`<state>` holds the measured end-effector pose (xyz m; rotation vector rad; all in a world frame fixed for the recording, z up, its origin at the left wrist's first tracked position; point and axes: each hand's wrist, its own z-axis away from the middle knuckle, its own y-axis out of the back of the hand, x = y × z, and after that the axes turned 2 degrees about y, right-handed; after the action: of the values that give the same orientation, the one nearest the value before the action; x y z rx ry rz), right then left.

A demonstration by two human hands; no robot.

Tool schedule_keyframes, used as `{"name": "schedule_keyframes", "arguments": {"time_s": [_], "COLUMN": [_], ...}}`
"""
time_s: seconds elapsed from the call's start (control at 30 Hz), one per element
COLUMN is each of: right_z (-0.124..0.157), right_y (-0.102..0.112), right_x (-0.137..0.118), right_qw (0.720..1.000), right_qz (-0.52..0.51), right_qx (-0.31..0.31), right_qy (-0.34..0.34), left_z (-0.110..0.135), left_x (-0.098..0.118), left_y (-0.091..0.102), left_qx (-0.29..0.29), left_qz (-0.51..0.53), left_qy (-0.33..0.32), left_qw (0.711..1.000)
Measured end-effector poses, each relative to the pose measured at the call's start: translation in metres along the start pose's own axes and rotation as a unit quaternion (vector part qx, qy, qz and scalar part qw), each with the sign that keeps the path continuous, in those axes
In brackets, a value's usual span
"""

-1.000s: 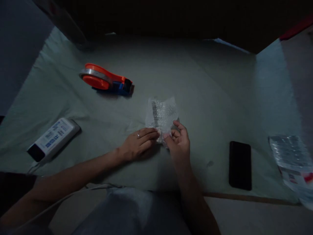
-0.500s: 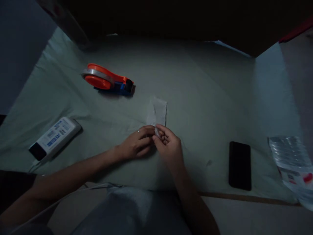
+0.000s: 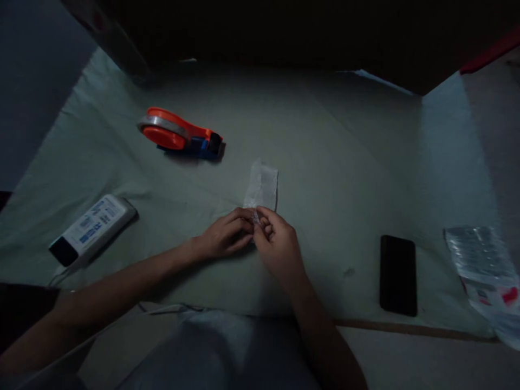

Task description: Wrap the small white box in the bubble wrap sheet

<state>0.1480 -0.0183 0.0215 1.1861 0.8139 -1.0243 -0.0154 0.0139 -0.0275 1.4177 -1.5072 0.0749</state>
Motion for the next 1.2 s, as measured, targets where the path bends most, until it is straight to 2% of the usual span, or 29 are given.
{"name": "schedule_keyframes", "arguments": {"time_s": [0.1,0.2,0.33,0.43,0.5,0.6,0.67,0.73,0.8,0.87,0.97,1.03,1.1,1.2], "right_z": [0.002,0.003,0.005,0.006,0.008,0.009,0.009,0.008,0.007,0.007,0.007,0.007,0.006,0.003], "right_y": [-0.001,0.000,0.003,0.005,0.007,0.013,0.016,0.018,0.017,0.014,0.012,0.013,0.016,0.020], "right_x": [0.001,-0.001,-0.002,0.002,0.005,0.008,0.011,0.015,0.019,0.023,0.026,0.027,0.027,0.028], "right_qw": [0.999,0.996,0.996,0.998,0.998,0.990,0.966,0.937,0.919,0.911,0.911,0.914,0.914,0.908], "right_qz": [0.047,0.077,0.072,0.031,-0.006,0.025,0.108,0.182,0.226,0.245,0.241,0.236,0.235,0.241], "right_qx": [-0.006,-0.016,-0.032,-0.043,-0.040,0.011,0.026,0.004,-0.014,-0.016,-0.018,-0.019,-0.023,-0.038], "right_qy": [0.024,0.039,0.046,0.043,0.051,0.140,0.233,0.299,0.322,0.330,0.333,0.331,0.330,0.342], "left_z": [0.001,0.000,-0.003,-0.004,-0.004,-0.004,-0.004,-0.005,-0.006,-0.007,-0.011,-0.014,-0.016,-0.017], "left_x": [0.000,0.000,-0.004,-0.006,-0.006,-0.005,-0.003,0.000,0.002,0.003,-0.003,-0.009,-0.015,-0.021], "left_y": [-0.002,-0.003,0.000,0.005,0.007,0.009,0.010,0.013,0.016,0.020,0.022,0.020,0.016,0.009], "left_qx": [0.036,0.045,0.013,0.004,-0.001,-0.011,-0.022,-0.032,-0.028,0.015,0.071,0.051,0.018,-0.001], "left_qz": [0.003,-0.010,-0.066,-0.135,-0.159,-0.158,-0.143,-0.110,-0.055,-0.019,-0.045,-0.063,-0.057,-0.060], "left_qy": [0.018,0.004,-0.063,-0.117,-0.132,-0.124,-0.123,-0.125,-0.094,-0.016,0.090,0.104,0.094,0.080], "left_qw": [0.999,0.999,0.996,0.984,0.978,0.980,0.982,0.986,0.994,1.000,0.992,0.991,0.994,0.995]}}
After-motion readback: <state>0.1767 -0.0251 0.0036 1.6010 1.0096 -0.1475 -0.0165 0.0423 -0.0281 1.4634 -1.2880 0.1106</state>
